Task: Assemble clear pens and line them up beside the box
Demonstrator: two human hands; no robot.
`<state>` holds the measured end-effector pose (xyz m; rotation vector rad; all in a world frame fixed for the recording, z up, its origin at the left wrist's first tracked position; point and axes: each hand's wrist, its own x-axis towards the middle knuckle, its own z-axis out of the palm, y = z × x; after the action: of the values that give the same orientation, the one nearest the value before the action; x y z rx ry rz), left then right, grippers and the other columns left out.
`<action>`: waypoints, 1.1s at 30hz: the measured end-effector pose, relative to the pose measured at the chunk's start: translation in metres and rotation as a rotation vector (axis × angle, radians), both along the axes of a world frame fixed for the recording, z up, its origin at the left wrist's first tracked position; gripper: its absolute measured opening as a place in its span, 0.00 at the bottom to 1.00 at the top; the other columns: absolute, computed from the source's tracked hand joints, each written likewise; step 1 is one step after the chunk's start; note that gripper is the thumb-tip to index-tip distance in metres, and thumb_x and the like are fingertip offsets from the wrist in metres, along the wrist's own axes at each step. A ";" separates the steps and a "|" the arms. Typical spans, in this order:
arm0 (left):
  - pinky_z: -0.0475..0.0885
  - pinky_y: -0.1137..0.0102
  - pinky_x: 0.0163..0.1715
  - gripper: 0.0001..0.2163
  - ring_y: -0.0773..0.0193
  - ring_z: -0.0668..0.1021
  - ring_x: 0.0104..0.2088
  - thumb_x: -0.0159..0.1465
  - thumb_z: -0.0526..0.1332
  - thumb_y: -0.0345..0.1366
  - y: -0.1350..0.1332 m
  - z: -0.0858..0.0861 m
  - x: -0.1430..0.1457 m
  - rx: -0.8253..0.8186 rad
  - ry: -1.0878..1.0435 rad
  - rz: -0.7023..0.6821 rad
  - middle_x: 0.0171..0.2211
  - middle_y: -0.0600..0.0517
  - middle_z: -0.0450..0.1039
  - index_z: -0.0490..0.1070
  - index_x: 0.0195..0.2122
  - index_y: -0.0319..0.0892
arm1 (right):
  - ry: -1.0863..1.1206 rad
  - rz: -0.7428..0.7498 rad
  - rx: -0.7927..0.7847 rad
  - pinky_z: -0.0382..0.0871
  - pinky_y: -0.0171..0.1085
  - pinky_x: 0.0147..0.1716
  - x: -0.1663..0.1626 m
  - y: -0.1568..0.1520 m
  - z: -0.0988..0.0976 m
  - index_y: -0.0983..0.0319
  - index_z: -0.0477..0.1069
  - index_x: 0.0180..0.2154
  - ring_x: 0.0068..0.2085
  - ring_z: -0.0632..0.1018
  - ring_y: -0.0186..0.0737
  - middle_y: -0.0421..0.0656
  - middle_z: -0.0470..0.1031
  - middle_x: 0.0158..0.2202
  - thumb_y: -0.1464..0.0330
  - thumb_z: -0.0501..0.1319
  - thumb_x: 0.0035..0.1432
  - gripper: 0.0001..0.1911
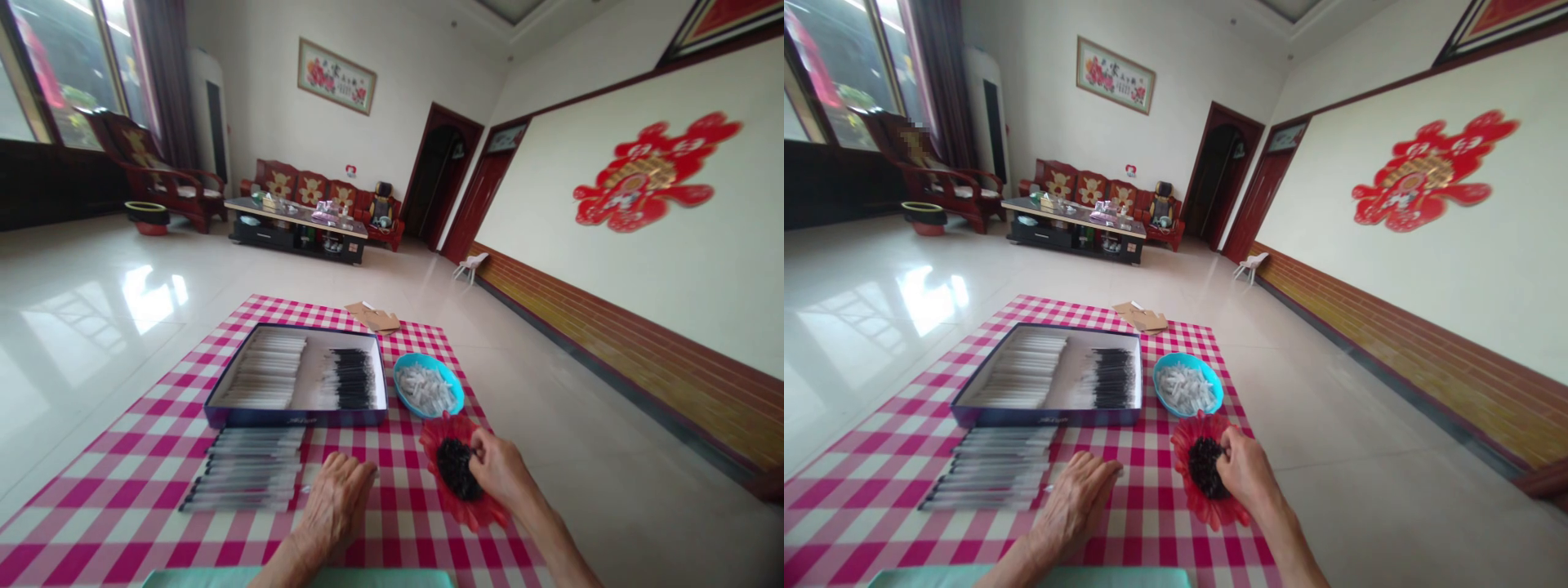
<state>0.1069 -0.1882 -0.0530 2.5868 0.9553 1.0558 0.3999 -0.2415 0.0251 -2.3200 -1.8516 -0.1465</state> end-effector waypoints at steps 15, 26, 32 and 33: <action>0.64 0.64 0.35 0.13 0.59 0.71 0.32 0.68 0.47 0.31 0.001 -0.002 -0.004 -0.011 0.006 0.014 0.30 0.50 0.69 0.66 0.49 0.44 | 1.418 0.123 0.246 0.71 0.36 0.38 -0.137 0.012 -0.069 0.61 0.74 0.36 0.37 0.78 0.42 0.43 0.79 0.34 0.61 0.65 0.51 0.12; 0.64 0.63 0.37 0.11 0.59 0.70 0.32 0.68 0.48 0.32 -0.002 0.005 -0.003 -0.049 0.058 0.007 0.30 0.50 0.69 0.68 0.46 0.45 | 1.455 0.082 0.250 0.71 0.35 0.36 -0.141 0.009 -0.063 0.61 0.76 0.33 0.34 0.77 0.40 0.41 0.78 0.32 0.62 0.68 0.46 0.12; 0.62 0.65 0.35 0.12 0.60 0.69 0.31 0.68 0.47 0.32 -0.003 0.013 -0.005 -0.035 0.087 -0.024 0.29 0.51 0.68 0.68 0.46 0.46 | 1.402 0.106 0.231 0.72 0.35 0.36 -0.135 0.007 -0.068 0.61 0.77 0.33 0.34 0.78 0.40 0.42 0.79 0.31 0.61 0.68 0.47 0.12; 0.62 0.65 0.34 0.12 0.60 0.69 0.30 0.68 0.47 0.33 -0.003 0.014 -0.005 -0.042 0.092 -0.033 0.28 0.51 0.68 0.69 0.44 0.46 | 1.391 0.115 0.226 0.72 0.34 0.35 -0.134 0.006 -0.069 0.60 0.77 0.33 0.34 0.78 0.40 0.42 0.79 0.31 0.61 0.68 0.47 0.11</action>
<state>0.1016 -0.1915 -0.0387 2.6272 0.9418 0.9063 0.2658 -0.2351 -0.0443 -1.3796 -1.0768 0.9480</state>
